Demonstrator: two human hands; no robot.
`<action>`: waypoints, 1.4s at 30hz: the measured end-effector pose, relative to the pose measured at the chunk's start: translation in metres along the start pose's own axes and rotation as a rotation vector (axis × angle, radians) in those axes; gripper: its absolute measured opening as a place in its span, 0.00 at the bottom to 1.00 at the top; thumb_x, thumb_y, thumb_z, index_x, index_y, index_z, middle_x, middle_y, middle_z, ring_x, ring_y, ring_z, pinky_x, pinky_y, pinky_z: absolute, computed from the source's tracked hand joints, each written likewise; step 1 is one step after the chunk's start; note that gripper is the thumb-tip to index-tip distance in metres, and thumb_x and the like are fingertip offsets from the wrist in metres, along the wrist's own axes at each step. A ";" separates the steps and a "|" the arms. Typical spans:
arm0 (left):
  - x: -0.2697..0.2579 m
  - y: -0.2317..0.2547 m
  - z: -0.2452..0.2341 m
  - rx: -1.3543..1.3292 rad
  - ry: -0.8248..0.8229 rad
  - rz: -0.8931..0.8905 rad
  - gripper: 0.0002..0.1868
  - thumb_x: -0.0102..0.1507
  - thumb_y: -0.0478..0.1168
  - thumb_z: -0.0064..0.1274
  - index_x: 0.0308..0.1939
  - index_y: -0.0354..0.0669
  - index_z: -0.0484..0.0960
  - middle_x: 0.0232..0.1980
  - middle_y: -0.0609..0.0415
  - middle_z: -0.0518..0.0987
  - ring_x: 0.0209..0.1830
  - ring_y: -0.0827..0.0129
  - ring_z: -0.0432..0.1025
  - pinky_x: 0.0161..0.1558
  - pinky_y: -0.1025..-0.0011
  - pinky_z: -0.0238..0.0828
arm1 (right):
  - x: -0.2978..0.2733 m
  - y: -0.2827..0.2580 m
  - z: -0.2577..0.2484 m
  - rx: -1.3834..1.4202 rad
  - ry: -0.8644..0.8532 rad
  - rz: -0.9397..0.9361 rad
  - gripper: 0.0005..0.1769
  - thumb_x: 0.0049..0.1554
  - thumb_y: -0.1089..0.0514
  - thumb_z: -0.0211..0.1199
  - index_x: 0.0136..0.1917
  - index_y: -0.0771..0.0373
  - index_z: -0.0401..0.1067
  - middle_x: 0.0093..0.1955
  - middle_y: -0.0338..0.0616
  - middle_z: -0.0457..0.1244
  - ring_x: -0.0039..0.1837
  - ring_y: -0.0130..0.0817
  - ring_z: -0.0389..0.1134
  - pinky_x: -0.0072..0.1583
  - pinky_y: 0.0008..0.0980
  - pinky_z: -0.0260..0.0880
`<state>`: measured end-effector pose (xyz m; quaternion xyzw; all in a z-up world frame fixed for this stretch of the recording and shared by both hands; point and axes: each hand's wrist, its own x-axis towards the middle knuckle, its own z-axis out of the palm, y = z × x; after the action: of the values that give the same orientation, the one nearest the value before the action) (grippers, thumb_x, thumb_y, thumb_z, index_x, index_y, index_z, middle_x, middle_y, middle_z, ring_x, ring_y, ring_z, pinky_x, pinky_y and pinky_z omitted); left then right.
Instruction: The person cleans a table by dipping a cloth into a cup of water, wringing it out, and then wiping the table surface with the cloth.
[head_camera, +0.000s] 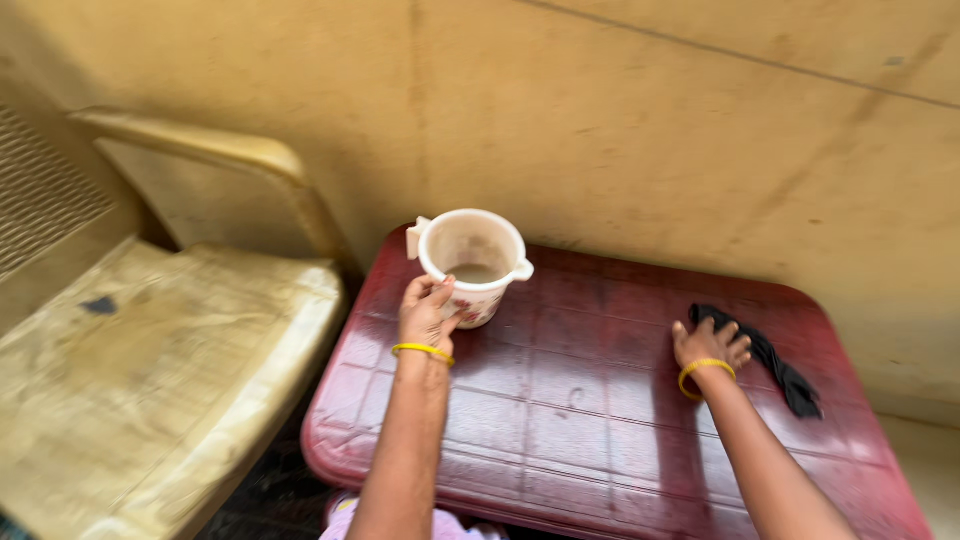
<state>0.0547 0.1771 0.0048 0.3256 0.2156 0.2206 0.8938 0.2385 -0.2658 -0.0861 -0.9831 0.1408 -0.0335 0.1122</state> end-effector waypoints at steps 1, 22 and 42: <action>-0.003 0.006 0.000 -0.022 0.008 0.030 0.10 0.61 0.31 0.59 0.40 0.48 0.76 0.47 0.58 0.78 0.47 0.68 0.74 0.42 0.61 0.78 | 0.002 -0.030 0.007 -0.017 0.016 -0.050 0.46 0.59 0.26 0.50 0.79 0.55 0.54 0.84 0.62 0.35 0.82 0.71 0.31 0.77 0.63 0.30; -0.033 0.133 -0.028 -0.075 -0.022 0.368 0.04 0.64 0.37 0.57 0.40 0.49 0.76 0.47 0.58 0.79 0.51 0.68 0.73 0.51 0.57 0.76 | -0.354 -0.242 -0.071 0.258 -0.656 -1.830 0.31 0.63 0.43 0.53 0.77 0.53 0.62 0.85 0.52 0.45 0.86 0.51 0.38 0.80 0.62 0.27; -0.043 0.070 0.006 -0.006 -0.170 0.097 0.03 0.64 0.40 0.55 0.40 0.49 0.78 0.45 0.57 0.79 0.50 0.68 0.72 0.50 0.59 0.74 | -0.066 0.082 -0.076 -0.273 0.098 -0.118 0.33 0.65 0.33 0.37 0.73 0.47 0.68 0.78 0.47 0.57 0.78 0.45 0.56 0.74 0.72 0.37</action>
<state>0.0051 0.1997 0.0670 0.3503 0.1222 0.2357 0.8982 0.1461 -0.3395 -0.0330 -0.9929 0.0914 -0.0687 -0.0315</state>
